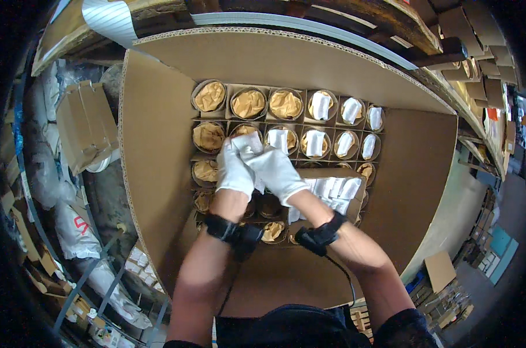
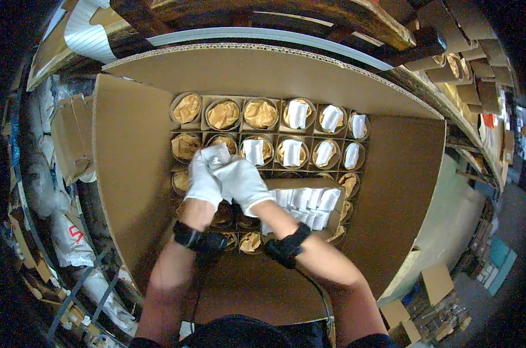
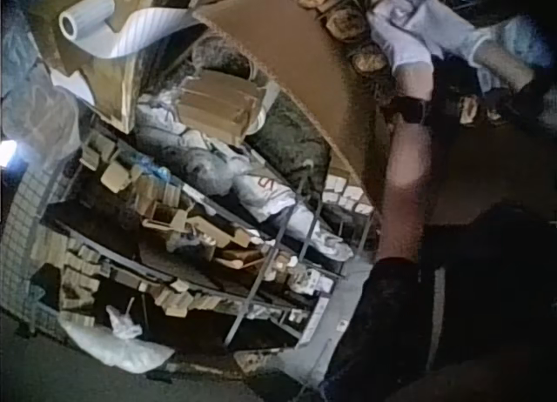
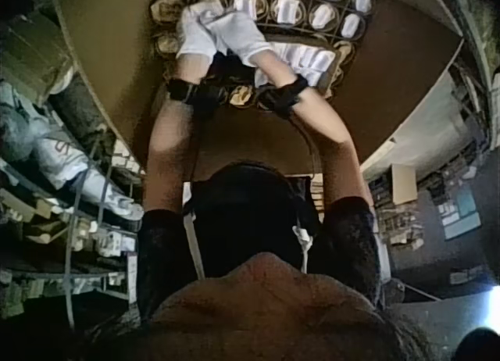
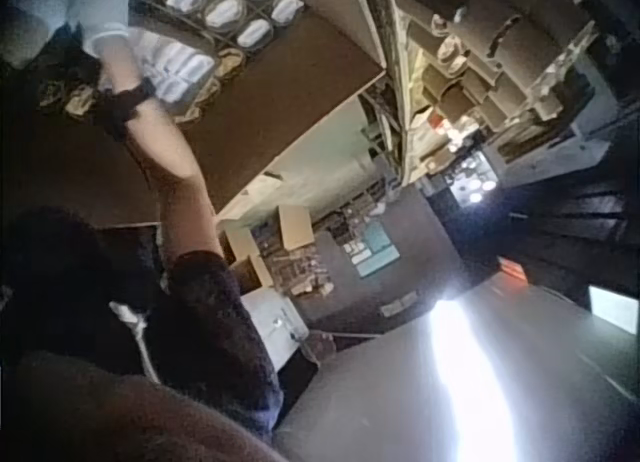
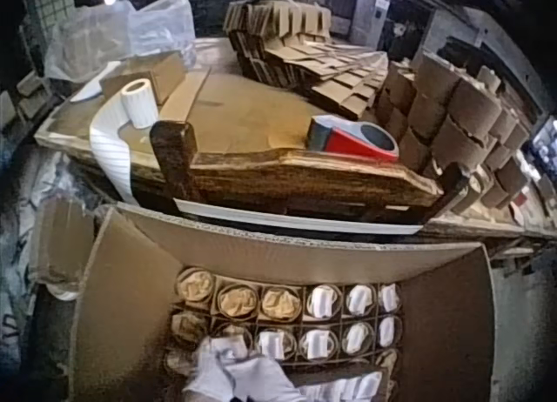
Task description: Packing cylindrical metal parts into a cardboard box with paper dividers and checking labels.
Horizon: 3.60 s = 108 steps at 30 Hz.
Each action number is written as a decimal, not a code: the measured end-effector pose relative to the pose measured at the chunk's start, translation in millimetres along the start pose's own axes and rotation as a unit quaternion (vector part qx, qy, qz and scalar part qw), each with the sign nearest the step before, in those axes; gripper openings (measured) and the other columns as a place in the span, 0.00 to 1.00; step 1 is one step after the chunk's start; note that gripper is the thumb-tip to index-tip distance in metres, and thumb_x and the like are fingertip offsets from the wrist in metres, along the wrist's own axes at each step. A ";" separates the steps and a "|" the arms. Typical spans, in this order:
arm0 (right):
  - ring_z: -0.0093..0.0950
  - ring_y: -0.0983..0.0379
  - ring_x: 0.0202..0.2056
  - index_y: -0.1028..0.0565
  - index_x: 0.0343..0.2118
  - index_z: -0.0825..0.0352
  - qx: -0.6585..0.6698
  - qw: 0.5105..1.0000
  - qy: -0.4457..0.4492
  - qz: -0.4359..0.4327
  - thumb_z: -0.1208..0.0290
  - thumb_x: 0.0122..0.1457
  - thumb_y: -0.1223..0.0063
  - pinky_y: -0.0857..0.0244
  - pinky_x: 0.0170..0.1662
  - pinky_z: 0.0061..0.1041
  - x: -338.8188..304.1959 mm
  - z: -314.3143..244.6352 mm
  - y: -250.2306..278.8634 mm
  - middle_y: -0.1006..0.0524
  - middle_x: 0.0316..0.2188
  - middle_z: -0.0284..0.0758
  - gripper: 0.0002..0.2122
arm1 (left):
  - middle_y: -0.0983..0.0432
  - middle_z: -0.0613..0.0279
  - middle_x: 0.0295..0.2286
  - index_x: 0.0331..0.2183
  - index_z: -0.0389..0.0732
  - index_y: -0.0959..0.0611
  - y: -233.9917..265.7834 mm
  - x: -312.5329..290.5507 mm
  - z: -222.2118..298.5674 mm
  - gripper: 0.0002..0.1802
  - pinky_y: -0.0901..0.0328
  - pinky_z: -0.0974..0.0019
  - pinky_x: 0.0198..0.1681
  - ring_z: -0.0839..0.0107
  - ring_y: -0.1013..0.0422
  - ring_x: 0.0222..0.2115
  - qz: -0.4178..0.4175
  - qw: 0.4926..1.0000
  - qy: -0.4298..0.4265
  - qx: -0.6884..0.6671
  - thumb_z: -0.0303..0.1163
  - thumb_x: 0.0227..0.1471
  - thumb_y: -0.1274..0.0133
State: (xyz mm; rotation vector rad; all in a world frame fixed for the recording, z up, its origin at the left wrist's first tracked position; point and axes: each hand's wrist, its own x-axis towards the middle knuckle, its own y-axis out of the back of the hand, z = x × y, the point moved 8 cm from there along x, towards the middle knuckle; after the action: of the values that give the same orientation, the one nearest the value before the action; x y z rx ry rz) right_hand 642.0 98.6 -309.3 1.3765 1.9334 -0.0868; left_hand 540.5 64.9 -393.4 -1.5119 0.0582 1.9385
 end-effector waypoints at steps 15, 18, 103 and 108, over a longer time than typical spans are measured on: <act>0.53 0.28 0.35 0.29 0.43 0.72 -0.231 0.965 0.089 0.082 0.53 0.66 0.74 0.34 0.38 0.46 40.3 20.8 64.3 0.25 0.28 0.56 0.25 | 0.35 0.65 0.13 0.20 0.43 0.27 22.6 -0.7 -26.4 0.24 0.41 0.67 0.16 0.69 0.37 0.12 0.006 0.977 0.091 0.194 0.52 0.56 0.54; 0.53 0.31 0.43 0.27 0.40 0.73 -0.177 0.981 -0.048 0.066 0.50 0.64 0.71 0.37 0.46 0.45 83.2 41.6 73.8 0.26 0.34 0.58 0.27 | 0.31 0.62 0.16 0.23 0.43 0.26 16.7 -11.8 -22.1 0.23 0.38 0.66 0.18 0.67 0.32 0.15 -0.070 0.956 0.108 0.263 0.53 0.56 0.55; 0.46 0.26 0.32 0.25 0.27 0.67 -0.152 0.966 -0.078 0.194 0.62 0.56 0.50 0.31 0.35 0.40 -163.2 209.0 188.3 0.24 0.26 0.48 0.12 | 0.30 0.59 0.33 0.36 0.43 0.21 -140.3 -134.0 -211.8 0.27 0.44 0.51 0.51 0.60 0.34 0.40 -0.247 0.328 -0.409 0.815 0.51 0.34 0.41; 0.46 0.26 0.30 0.25 0.25 0.67 -0.195 0.962 -0.079 0.175 0.63 0.57 0.51 0.32 0.34 0.40 -155.0 208.1 180.8 0.25 0.25 0.48 0.11 | 0.32 0.57 0.37 0.34 0.44 0.23 -129.1 -147.7 -210.2 0.27 0.42 0.48 0.48 0.55 0.35 0.40 -0.286 0.344 -0.482 0.754 0.50 0.31 0.39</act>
State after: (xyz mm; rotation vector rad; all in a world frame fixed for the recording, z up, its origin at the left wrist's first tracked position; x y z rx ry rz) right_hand 925.4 -41.7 -302.1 1.3695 1.4537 0.3271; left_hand 801.3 6.8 -287.1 0.8762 0.5210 0.9138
